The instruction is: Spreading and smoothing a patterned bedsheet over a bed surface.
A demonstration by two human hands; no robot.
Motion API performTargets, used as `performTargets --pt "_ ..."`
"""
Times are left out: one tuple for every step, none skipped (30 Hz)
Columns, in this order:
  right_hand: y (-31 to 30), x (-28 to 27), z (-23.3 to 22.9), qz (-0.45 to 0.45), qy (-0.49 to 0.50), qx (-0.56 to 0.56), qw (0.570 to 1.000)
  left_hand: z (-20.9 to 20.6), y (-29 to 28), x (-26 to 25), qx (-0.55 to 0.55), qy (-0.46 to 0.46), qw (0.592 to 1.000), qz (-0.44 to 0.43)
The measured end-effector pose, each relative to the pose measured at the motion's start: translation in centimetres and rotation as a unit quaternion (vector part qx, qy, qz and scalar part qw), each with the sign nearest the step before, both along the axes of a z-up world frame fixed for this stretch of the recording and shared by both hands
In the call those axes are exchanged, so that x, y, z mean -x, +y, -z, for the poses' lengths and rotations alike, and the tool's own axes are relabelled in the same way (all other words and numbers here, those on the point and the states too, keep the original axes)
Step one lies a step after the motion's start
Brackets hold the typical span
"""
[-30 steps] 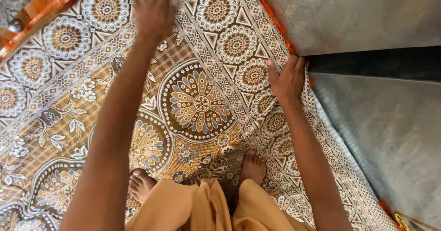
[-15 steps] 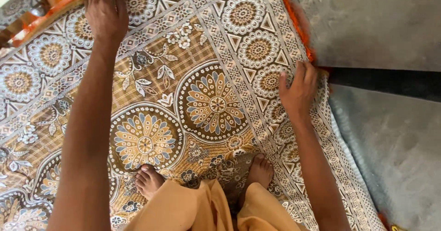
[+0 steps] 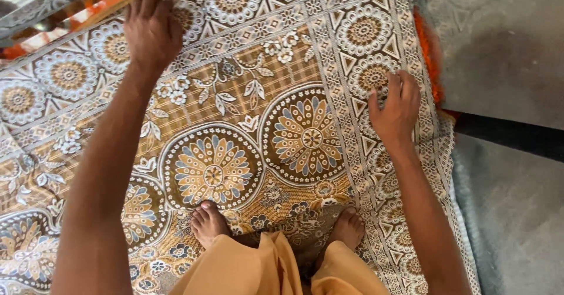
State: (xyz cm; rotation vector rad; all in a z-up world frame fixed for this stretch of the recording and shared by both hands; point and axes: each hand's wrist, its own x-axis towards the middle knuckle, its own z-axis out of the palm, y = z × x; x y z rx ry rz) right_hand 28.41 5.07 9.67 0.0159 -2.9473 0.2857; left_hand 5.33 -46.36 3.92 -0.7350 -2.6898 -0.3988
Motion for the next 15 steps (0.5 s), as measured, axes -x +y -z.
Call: performTargets --pt "-0.6 0.7 -0.4 -0.017 0.001 0.009 1.0 0.5 -0.2 -0.1 0.005 0.02 1.0 0.005" --pt "-1.2 1.4 -0.8 -0.034 0.002 0.018 0.999 1.1 -0.4 -0.2 0.01 0.039 0.999 0.009" --pt "-1.7 2.3 -1.0 -0.037 0.002 0.018 0.999 1.5 -0.7 -0.1 0.01 0.04 0.999 0.007" --pt "-2.2 3.2 -1.2 -0.069 0.003 0.015 0.997 2.0 -1.0 -0.1 0.015 0.009 1.0 0.005" --pt "-2.7 4.1 -1.5 -0.1 0.003 0.012 0.995 2.5 -1.2 0.0 0.019 -0.022 1.0 0.006" --pt "-3.6 5.2 -2.2 -0.102 0.003 0.01 0.995 2.4 -1.3 0.1 0.017 -0.022 1.0 0.004" --pt "-4.4 6.4 -3.0 -0.143 -0.016 -0.014 0.99 2.3 -1.2 0.1 0.014 -0.052 0.999 -0.002" --pt "-5.2 7.5 -3.8 -0.184 -0.036 -0.038 0.982 2.2 -1.2 0.1 0.01 -0.082 0.997 -0.009" --pt "-6.2 8.6 -4.8 -0.186 -0.037 -0.041 0.981 2.0 -1.0 0.0 0.006 -0.083 0.996 -0.011" --pt "-7.2 9.6 -5.7 -0.221 -0.049 -0.022 0.974 1.7 -0.9 -0.1 0.0 -0.105 0.994 -0.035" --pt "-8.3 10.7 -6.5 -0.257 -0.06 0.0 0.965 1.4 -1.0 -0.2 -0.003 -0.127 0.99 -0.06" --pt "-9.1 11.8 -6.4 -0.26 -0.061 -0.001 0.964 1.5 -1.0 -0.3 -0.005 -0.127 0.99 -0.064" --pt "-10.0 12.8 -6.4 -0.276 -0.057 -0.005 0.959 1.5 -1.1 -0.4 -0.024 -0.114 0.99 -0.075" --pt "-10.9 13.8 -6.3 -0.292 -0.054 -0.01 0.955 1.4 -1.1 -0.4 -0.044 -0.101 0.99 -0.086" --pt "-11.7 14.6 -6.0 -0.293 -0.053 -0.01 0.954 1.1 -1.2 -0.5 -0.044 -0.101 0.99 -0.089"
